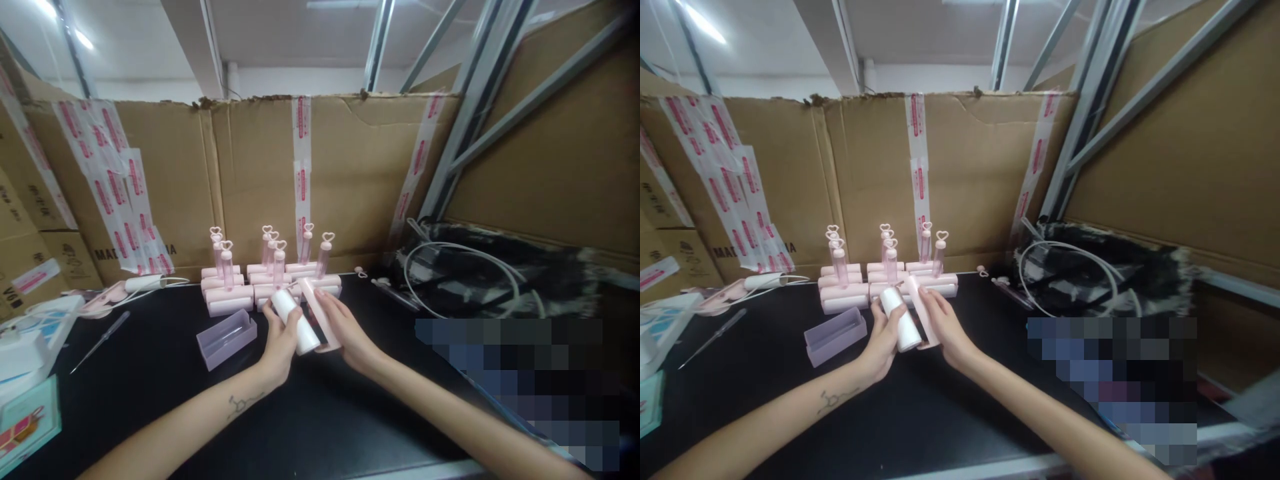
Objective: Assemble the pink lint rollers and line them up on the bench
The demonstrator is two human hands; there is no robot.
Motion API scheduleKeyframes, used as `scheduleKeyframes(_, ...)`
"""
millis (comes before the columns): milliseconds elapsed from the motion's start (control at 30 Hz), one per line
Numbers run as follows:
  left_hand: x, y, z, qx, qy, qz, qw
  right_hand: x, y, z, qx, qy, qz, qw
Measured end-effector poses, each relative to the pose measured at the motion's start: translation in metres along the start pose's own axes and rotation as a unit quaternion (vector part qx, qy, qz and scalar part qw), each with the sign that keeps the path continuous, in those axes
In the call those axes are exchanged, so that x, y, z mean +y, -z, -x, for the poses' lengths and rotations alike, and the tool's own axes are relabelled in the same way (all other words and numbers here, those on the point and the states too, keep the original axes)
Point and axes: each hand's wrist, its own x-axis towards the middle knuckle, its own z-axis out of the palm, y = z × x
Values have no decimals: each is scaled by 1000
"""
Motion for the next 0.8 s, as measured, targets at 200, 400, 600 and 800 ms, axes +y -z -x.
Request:
scheduleKeyframes(200,1,0,5,19,15,12,1000,14,-1,3,39,-11,-34,999)
scheduleKeyframes(400,0,-2,10,-3,23,-6,1000,21,4,10,32,48,22,998)
scheduleKeyframes(600,2,-4,18,-73,-8,-37,997,28,4,17,56,63,42,996)
scheduleKeyframes(800,21,-6,24,-140,42,-122,982,24,18,15,7,228,178,957)
